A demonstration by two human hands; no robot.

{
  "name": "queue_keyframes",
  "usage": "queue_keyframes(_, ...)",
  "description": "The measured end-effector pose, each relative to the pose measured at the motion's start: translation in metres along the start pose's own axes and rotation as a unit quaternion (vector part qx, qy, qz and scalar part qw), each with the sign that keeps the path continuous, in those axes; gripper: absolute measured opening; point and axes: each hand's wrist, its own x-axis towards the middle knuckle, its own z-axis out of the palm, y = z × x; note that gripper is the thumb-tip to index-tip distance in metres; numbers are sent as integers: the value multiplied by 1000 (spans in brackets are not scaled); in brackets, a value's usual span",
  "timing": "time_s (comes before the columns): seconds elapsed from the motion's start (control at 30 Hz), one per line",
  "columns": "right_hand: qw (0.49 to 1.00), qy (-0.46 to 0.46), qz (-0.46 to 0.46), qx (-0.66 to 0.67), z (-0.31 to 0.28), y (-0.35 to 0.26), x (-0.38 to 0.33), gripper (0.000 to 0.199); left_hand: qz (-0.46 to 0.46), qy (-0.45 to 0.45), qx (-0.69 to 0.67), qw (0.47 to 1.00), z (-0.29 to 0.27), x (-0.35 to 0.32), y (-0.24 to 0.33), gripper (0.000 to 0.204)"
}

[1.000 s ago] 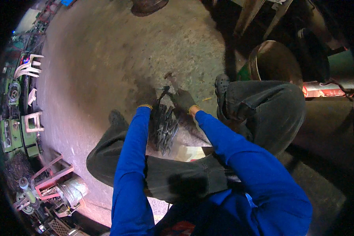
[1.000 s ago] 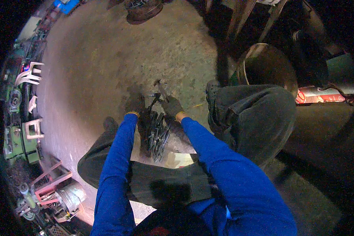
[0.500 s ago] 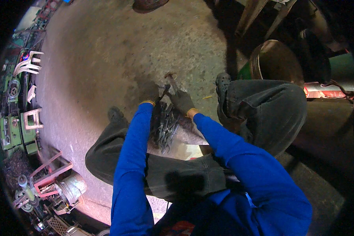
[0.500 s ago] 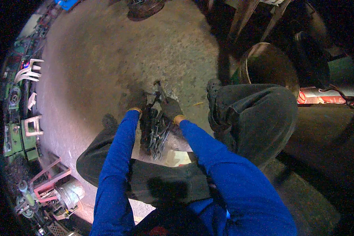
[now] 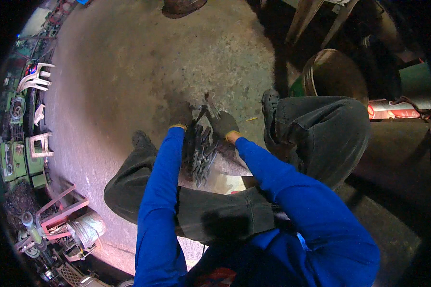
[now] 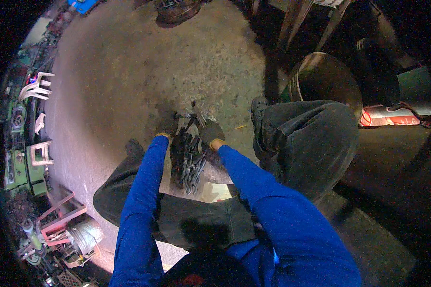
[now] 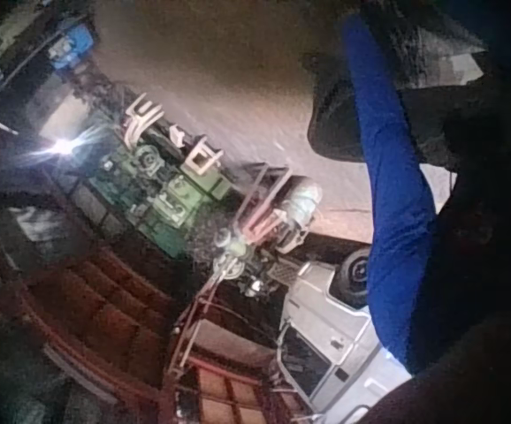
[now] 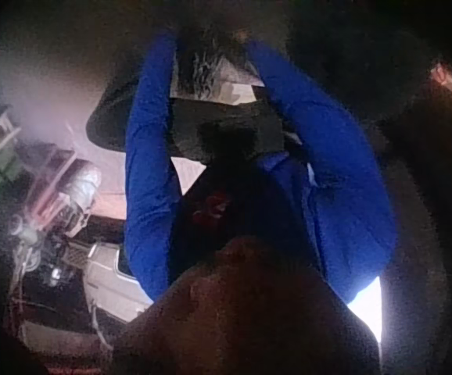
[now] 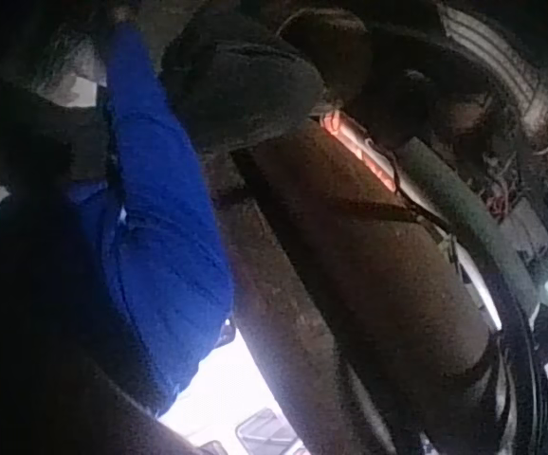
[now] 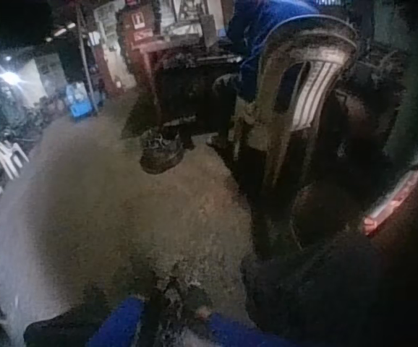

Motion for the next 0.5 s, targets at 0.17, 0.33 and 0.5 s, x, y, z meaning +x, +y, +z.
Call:
queue_keyframes(0.17, 988, 32, -149, 14, 18, 40, 29, 56, 76, 17, 67, 995, -14, 0, 18, 30)
queue_keyframes(0.33, 993, -99, 37, -61, 31, 13, 5, 59, -9, -26, 65, 997, -7, -23, -31, 36)
queue_keyframes(0.5, 979, 107, -169, -33, 26, 110, 69, 69, 42, -61, -4, 997, -21, 18, 60, 39)
